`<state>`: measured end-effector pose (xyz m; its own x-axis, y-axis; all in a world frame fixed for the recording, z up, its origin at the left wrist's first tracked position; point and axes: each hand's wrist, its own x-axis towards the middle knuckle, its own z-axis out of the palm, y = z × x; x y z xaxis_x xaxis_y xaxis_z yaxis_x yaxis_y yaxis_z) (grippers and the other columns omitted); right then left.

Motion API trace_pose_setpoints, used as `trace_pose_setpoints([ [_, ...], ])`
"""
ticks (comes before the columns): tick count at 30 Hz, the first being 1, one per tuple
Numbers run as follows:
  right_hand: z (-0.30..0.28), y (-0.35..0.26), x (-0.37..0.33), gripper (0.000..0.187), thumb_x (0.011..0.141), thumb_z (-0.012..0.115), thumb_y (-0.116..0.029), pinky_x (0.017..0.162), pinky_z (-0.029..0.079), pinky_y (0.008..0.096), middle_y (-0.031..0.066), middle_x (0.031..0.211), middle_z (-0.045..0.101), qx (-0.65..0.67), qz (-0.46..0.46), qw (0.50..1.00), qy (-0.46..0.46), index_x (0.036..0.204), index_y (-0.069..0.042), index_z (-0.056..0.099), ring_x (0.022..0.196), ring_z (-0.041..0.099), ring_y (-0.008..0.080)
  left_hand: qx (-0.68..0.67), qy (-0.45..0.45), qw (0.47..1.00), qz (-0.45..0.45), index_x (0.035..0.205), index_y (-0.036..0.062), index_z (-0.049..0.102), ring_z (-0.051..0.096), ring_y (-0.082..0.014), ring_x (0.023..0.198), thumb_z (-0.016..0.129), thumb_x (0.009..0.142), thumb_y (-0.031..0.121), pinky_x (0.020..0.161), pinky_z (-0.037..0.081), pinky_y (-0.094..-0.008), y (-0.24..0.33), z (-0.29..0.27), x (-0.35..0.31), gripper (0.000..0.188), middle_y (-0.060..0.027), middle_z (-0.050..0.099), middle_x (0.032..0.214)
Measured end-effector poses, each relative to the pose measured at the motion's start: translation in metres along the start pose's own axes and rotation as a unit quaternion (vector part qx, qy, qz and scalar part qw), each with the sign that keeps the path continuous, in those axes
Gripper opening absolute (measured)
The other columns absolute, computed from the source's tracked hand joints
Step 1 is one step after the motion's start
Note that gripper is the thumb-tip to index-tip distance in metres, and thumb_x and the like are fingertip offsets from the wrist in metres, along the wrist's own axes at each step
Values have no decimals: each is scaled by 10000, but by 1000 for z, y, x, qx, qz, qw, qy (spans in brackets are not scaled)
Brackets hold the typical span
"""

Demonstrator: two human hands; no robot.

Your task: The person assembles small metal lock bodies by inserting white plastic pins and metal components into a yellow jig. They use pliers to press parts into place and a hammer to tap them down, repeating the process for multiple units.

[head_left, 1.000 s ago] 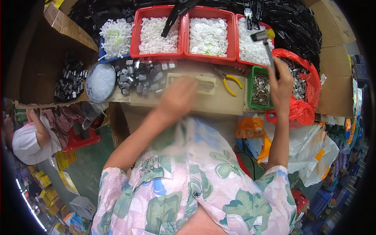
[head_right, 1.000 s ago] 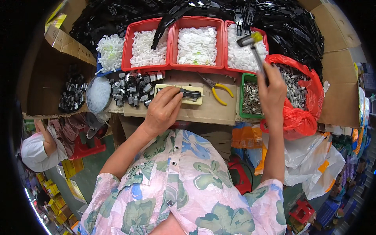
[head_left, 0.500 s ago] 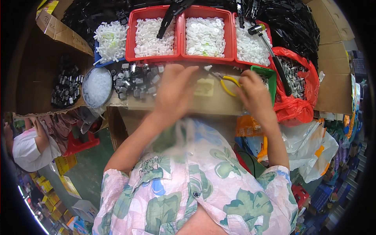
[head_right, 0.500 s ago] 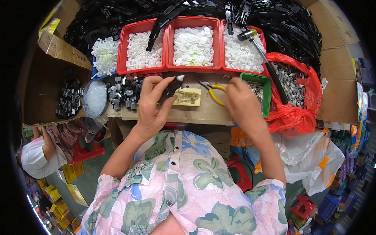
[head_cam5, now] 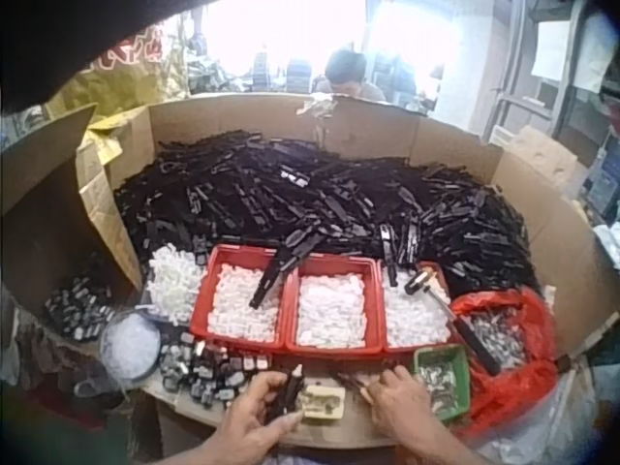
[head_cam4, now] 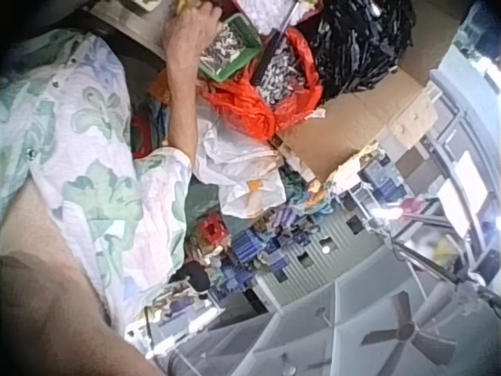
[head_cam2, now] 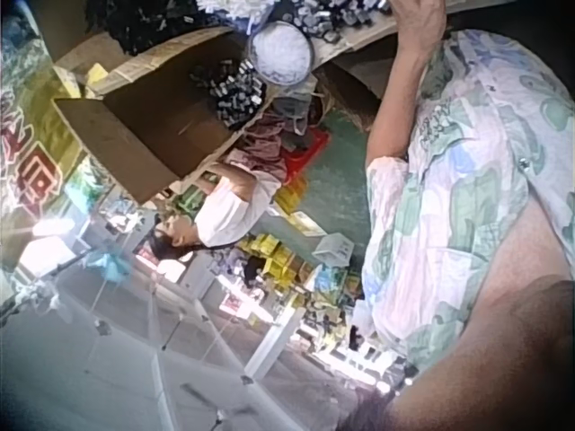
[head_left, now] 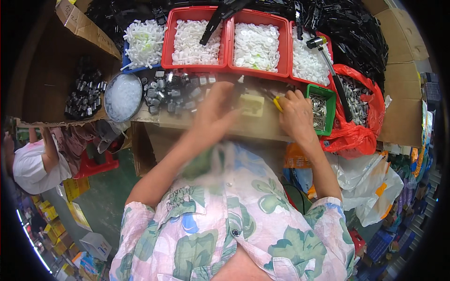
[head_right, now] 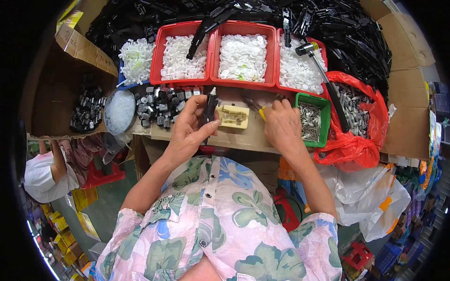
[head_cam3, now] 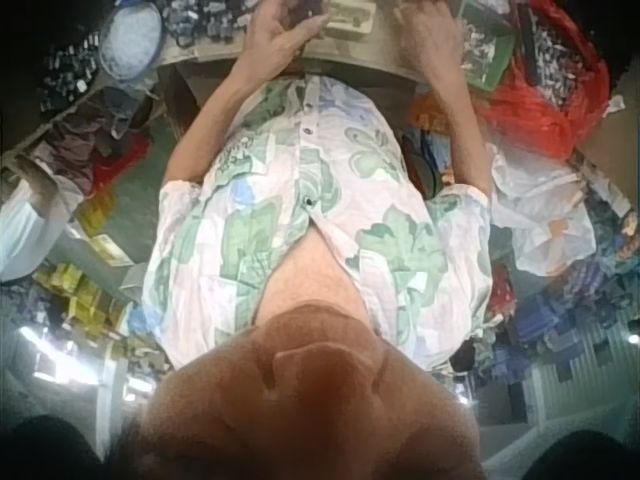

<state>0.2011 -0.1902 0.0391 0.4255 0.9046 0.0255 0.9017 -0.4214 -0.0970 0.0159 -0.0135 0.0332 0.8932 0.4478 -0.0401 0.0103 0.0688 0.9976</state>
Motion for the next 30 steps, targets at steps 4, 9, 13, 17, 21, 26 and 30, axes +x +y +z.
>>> trace_pose_setpoints([
  [4, -11, -3, -15, 278, 729, 619, 23, 796, 445, 462, 138, 1061, 615, 188, -18, 980, 63, 1005, -4, 646, 1009, 571, 336, 52, -31, 998, -21, 1340, 29, 419, 539, -78, 924, 617, 960, 63, 781, 488, -251, 3, -1, -3, 430, -32, 565, 1058],
  [9, -31, -23, -19, 285, 751, 581, 54, 823, 448, 474, 178, 1117, 590, 221, -60, 969, 92, 1030, 8, 612, 1001, 575, 376, 128, -44, 990, 39, 1304, 8, 452, 508, -89, 870, 616, 940, 70, 751, 455, -250, 2, 7, -1, 404, -42, 576, 1033],
  [13, -35, -27, -20, 209, 764, 565, 69, 795, 455, 482, 202, 1029, 562, 299, -36, 954, 18, 968, 28, 577, 936, 573, 419, 163, -34, 986, 26, 1255, -1, 491, 478, -102, 791, 620, 943, 109, 710, 438, -270, 14, 9, -4, 355, -48, 572, 915],
  [17, -31, -34, -23, 146, 768, 555, 81, 770, 458, 493, 213, 959, 539, 276, -50, 960, 3, 906, 37, 541, 883, 566, 438, 186, -27, 982, 34, 1223, 4, 529, 438, -97, 692, 595, 996, 183, 610, 398, -267, 9, 7, -5, 296, -19, 529, 762],
  [21, -26, -41, -30, 149, 753, 557, 88, 758, 459, 497, 216, 941, 539, 282, -63, 957, -5, 893, 40, 534, 877, 567, 434, 123, -55, 991, 0, 1148, -10, 566, 431, -77, 589, 536, 1048, 258, 529, 371, -245, 6, 6, -10, 287, 5, 510, 672],
  [26, -32, -40, -40, 167, 728, 575, 83, 764, 476, 478, 212, 936, 543, 258, -99, 961, -1, 883, 41, 531, 872, 575, 422, -160, -218, 946, -179, 1063, -10, 582, 443, -85, 489, 514, 1055, 353, 459, 380, -238, 15, -9, -9, 370, -17, 519, 645],
  [30, -42, -43, -48, 172, 722, 594, 69, 778, 486, 462, 199, 948, 554, 260, -127, 957, 1, 878, 34, 534, 875, 589, 396, -404, -344, 800, -280, 1062, -24, 574, 433, -98, 460, 526, 1035, 414, 420, 369, -244, 11, -16, -12, 442, -52, 511, 636],
])
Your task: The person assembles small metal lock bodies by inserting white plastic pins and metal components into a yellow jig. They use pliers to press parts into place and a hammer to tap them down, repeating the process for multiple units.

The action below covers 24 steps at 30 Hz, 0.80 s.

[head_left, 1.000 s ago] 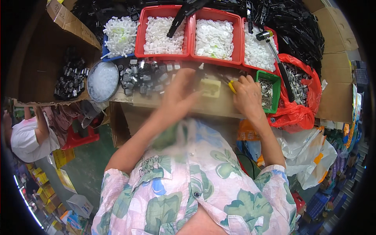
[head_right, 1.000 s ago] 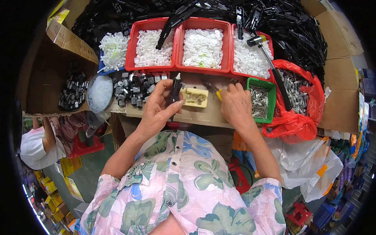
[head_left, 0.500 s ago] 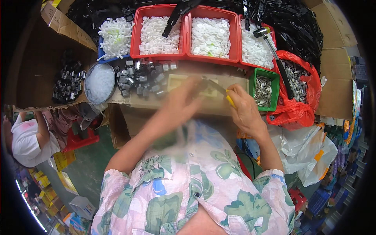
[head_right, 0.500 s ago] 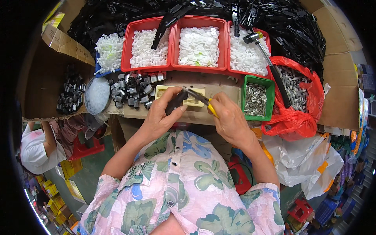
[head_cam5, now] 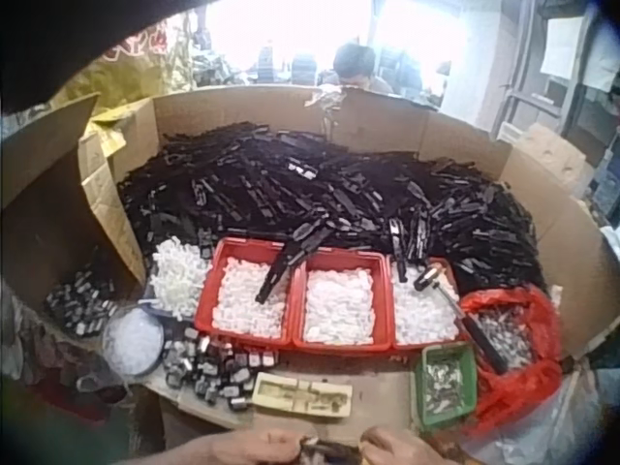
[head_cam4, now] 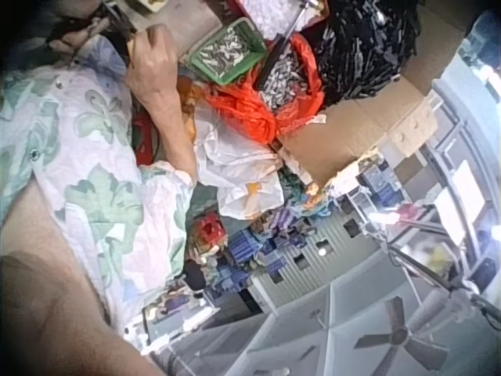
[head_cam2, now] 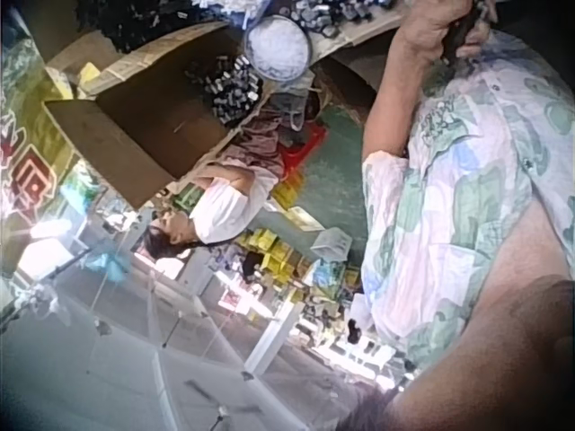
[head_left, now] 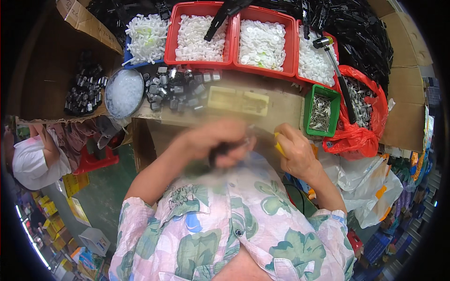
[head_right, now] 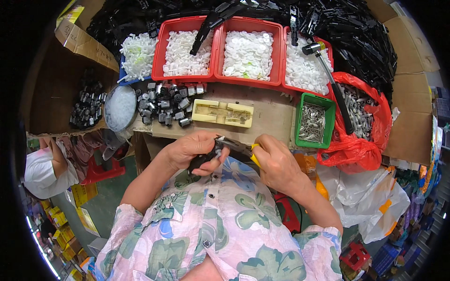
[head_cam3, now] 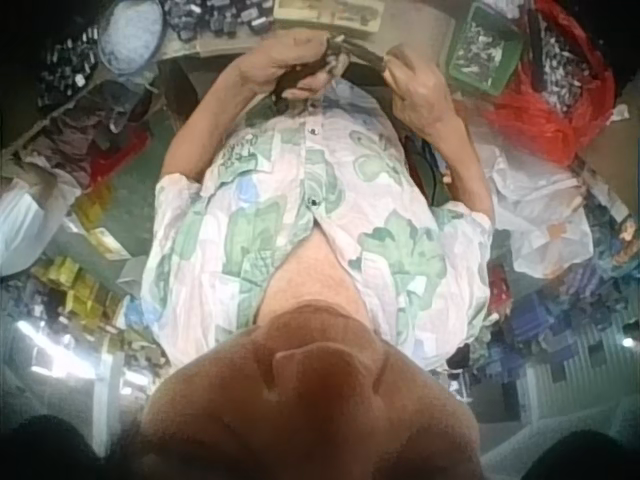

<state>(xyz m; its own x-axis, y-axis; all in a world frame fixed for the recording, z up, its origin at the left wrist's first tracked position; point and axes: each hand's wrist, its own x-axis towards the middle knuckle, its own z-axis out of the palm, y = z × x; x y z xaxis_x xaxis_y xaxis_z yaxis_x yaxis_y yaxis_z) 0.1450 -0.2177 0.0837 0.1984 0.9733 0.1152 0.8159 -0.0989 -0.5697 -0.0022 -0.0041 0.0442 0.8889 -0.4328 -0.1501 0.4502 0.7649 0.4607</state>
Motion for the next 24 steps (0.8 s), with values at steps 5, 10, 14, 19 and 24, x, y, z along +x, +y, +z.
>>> trace_pose_setpoints([
  [5, 6, 3, 3, 210, 722, 633, 31, 784, 475, 465, 178, 978, 564, 3, 7, 1000, -3, 921, 9, 573, 909, 594, 374, 93, 104, 990, -7, 1059, -16, 588, 440, -84, 464, 515, 1047, 378, 422, 363, -237, -2, 2, -12, 401, -33, 515, 643],
  [10, 7, 29, 10, 286, 747, 653, 9, 788, 461, 475, 168, 1038, 558, -63, 94, 993, 24, 1028, -15, 606, 951, 584, 366, 422, 331, 840, -80, 980, 32, 626, 444, -55, 471, 508, 1042, 275, 442, 349, -237, 1, -4, -88, 276, 39, 501, 619],
  [14, 12, 47, 12, 350, 756, 681, -25, 782, 459, 477, 160, 1060, 549, -184, 142, 972, 36, 1092, -8, 584, 995, 573, 360, 660, 441, 580, -182, 836, -23, 608, 617, -251, 616, 650, 950, 315, 574, 469, -385, -17, -21, -173, 359, -135, 597, 659],
  [19, 13, 38, 20, 412, 774, 734, -104, 830, 444, 460, 162, 1166, 531, -205, 139, 969, 7, 1145, -11, 581, 1078, 543, 342, 786, 469, 388, -113, 930, -37, 680, 648, -343, 766, 735, 865, 261, 660, 490, -419, -42, -28, -200, 310, -175, 660, 847],
  [24, -6, 35, 33, 440, 782, 782, -187, 847, 443, 443, 150, 1245, 532, -206, 108, 973, -11, 1156, -45, 599, 1096, 539, 332, 720, 450, 507, 148, 972, -24, 692, 660, -340, 789, 743, 839, 79, 683, 520, -378, -22, -13, -128, 176, -155, 654, 903],
])
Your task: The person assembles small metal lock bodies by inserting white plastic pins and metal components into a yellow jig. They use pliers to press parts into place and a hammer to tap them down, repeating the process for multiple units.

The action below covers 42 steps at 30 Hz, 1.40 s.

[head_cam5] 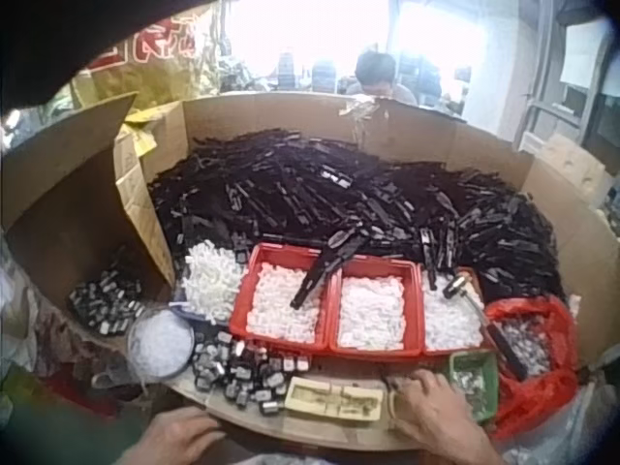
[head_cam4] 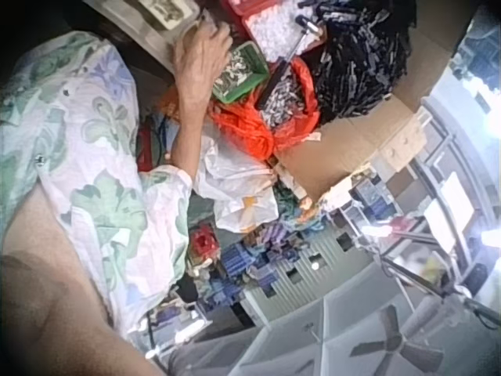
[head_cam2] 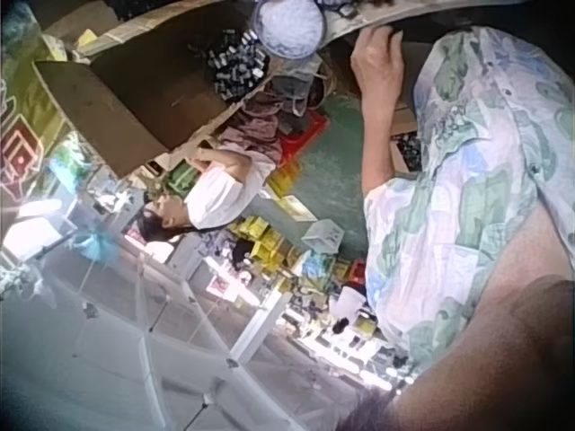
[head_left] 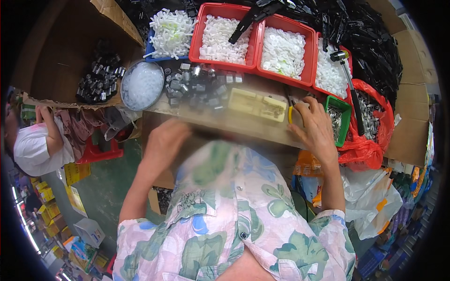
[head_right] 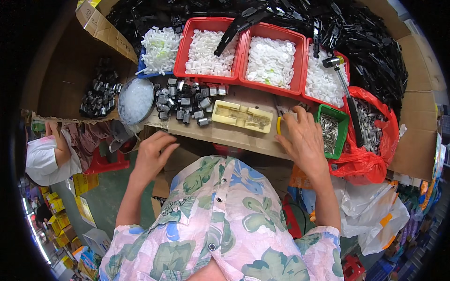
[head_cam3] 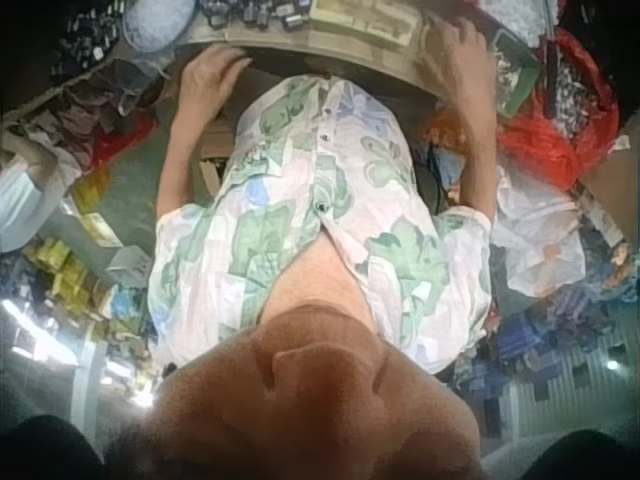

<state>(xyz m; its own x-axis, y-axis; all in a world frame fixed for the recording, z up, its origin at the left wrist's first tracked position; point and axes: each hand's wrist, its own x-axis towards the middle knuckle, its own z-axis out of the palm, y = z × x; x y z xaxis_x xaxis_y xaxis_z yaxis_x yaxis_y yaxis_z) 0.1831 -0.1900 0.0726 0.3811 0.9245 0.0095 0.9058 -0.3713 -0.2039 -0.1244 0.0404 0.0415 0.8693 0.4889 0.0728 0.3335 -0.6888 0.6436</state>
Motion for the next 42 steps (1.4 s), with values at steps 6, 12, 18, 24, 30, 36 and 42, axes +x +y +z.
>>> trace_pose_setpoints([
  [6, -17, -10, 51, 285, 844, 727, -166, 820, 454, 430, 109, 1074, 602, 76, -57, 994, 59, 1083, -49, 624, 1012, 583, 309, 98, 65, 988, 96, 1061, 24, 630, 647, -318, 828, 742, 821, 61, 679, 526, -411, 22, 52, 47, 267, -129, 615, 943],
  [12, 10, -31, 135, 181, 835, 653, -79, 765, 498, 430, 141, 954, 643, 51, -140, 974, 173, 1012, -38, 654, 945, 639, 328, 131, 44, 985, 108, 1043, 27, 588, 633, -318, 869, 712, 817, 27, 694, 516, -424, 19, 64, 52, 258, -126, 581, 948],
  [18, 43, -64, 215, 95, 811, 604, -60, 653, 526, 429, 137, 853, 684, -85, -170, 954, 231, 872, -42, 674, 809, 680, 301, 52, 27, 993, 102, 1044, -1, 558, 624, -360, 885, 687, 833, -3, 723, 520, -422, 25, 58, 49, 248, -164, 585, 988],
  [24, 47, -60, 243, 79, 804, 611, -63, 632, 528, 426, 127, 778, 687, -77, -137, 959, 237, 856, -42, 667, 740, 684, 290, -64, 31, 997, 13, 1065, -23, 578, 657, -279, 849, 689, 857, -4, 751, 541, -339, 21, 56, 41, 237, -148, 621, 959],
  [30, 10, -63, 178, 511, 798, 632, -6, 679, 473, 431, 79, 821, 643, 9, -206, 937, 283, 1290, -66, 507, 837, 654, 267, -270, 40, 953, -135, 1161, -45, 616, 652, -128, 908, 697, 893, -10, 799, 559, -283, 13, 61, 38, 283, -78, 664, 1067],
  [36, 13, -42, 74, 420, 809, 624, -55, 722, 449, 395, 61, 902, 619, 59, -200, 967, 148, 1225, -61, 562, 878, 611, 237, -516, 62, 833, -188, 1227, -54, 611, 655, -139, 994, 667, 917, -38, 914, 571, -306, 11, 60, 44, 316, -88, 660, 1149],
  [42, 17, -42, 42, 293, 800, 609, -120, 729, 454, 358, 59, 869, 552, -49, -233, 969, 64, 1082, -49, 649, 887, 593, 211, -537, 51, 819, -194, 1244, -47, 627, 669, -141, 978, 677, 916, -16, 895, 567, -294, 21, 56, 48, 333, -102, 674, 1173],
])
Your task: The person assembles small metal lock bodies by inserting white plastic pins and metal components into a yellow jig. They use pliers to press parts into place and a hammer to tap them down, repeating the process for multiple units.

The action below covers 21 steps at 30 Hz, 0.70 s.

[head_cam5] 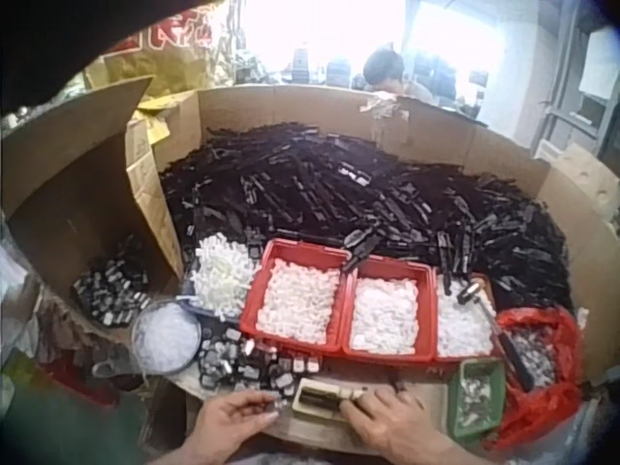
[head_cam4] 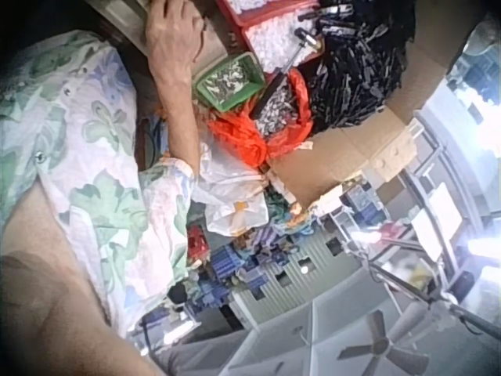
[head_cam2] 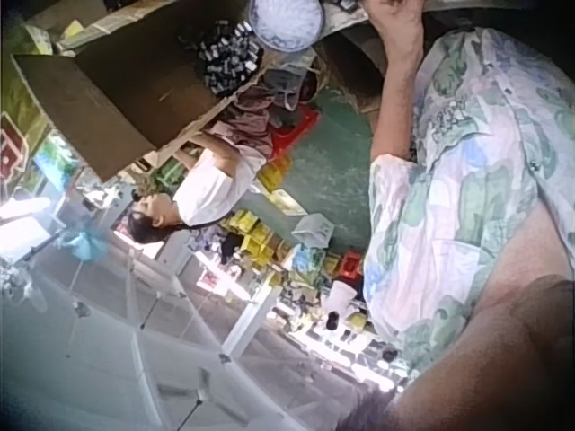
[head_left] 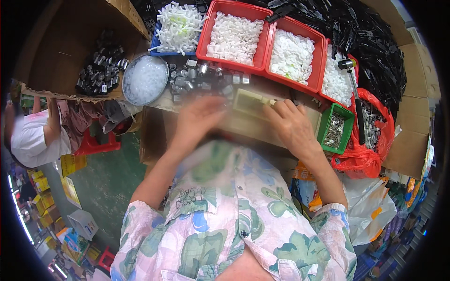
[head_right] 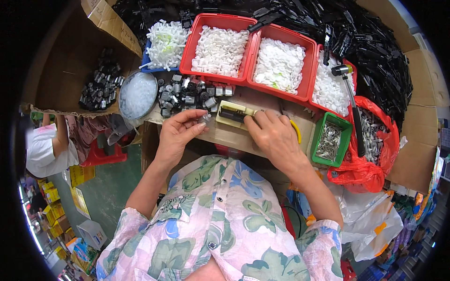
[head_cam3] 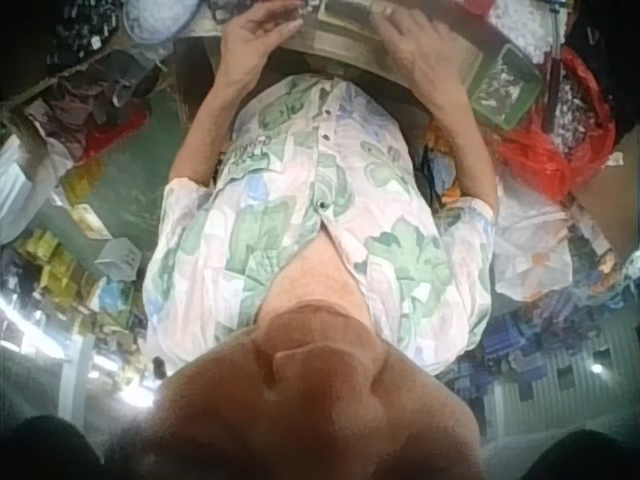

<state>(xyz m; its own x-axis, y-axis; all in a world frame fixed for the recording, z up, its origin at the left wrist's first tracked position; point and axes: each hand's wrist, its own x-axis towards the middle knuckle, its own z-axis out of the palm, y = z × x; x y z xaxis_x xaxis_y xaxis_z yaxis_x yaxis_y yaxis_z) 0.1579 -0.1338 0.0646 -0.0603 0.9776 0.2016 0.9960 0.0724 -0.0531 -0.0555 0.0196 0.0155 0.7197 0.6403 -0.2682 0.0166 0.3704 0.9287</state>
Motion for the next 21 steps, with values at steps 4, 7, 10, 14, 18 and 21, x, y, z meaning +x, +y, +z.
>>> trace_pose_setpoints([
  [4, -1, -3, -3, 293, 797, 608, -124, 717, 453, 346, 49, 881, 552, -14, -3, 1000, -4, 1073, -38, 651, 873, 594, 203, 7, 10, 1000, -9, 1235, -33, 652, 681, -127, 908, 683, 922, 14, 841, 557, -264, 8, 2, -1, 318, -88, 701, 1102],
  [7, 7, -1, -4, 275, 797, 606, -122, 708, 454, 338, 49, 874, 545, -16, -4, 1000, 5, 1051, -28, 650, 857, 591, 199, 29, 21, 999, -2, 1225, -26, 664, 686, -121, 862, 686, 926, 33, 803, 547, -248, 8, 2, 0, 306, -78, 716, 1038],
  [10, 12, 1, -4, 264, 797, 604, -119, 702, 454, 334, 48, 865, 538, -2, -8, 1000, -5, 1037, -18, 648, 845, 588, 196, 45, 25, 999, -1, 1219, -23, 668, 687, -122, 845, 688, 930, 45, 781, 540, -243, 9, 3, 1, 298, -74, 719, 999],
  [14, 10, 2, -4, 249, 786, 607, -117, 693, 459, 324, 46, 859, 538, 0, -20, 1000, -7, 1006, -10, 653, 843, 586, 186, 56, 30, 998, -6, 1214, -25, 668, 689, -125, 846, 687, 934, 54, 774, 538, -243, 11, 5, 3, 291, -72, 717, 980],
  [18, 13, -6, -4, 211, 757, 623, -117, 692, 477, 307, 49, 859, 544, -77, -42, 996, 13, 929, -5, 671, 847, 583, 179, 45, 19, 999, -12, 1205, -28, 668, 689, -128, 838, 682, 943, 68, 766, 536, -243, 17, 6, 4, 279, -71, 715, 974],
  [21, 14, -5, -4, 178, 731, 634, -114, 694, 491, 301, 54, 856, 546, -86, -61, 994, 21, 862, -3, 680, 844, 582, 181, 41, 13, 999, -30, 1205, -29, 667, 687, -129, 836, 678, 949, 71, 761, 534, -242, 17, 4, 5, 275, -73, 713, 981],
])
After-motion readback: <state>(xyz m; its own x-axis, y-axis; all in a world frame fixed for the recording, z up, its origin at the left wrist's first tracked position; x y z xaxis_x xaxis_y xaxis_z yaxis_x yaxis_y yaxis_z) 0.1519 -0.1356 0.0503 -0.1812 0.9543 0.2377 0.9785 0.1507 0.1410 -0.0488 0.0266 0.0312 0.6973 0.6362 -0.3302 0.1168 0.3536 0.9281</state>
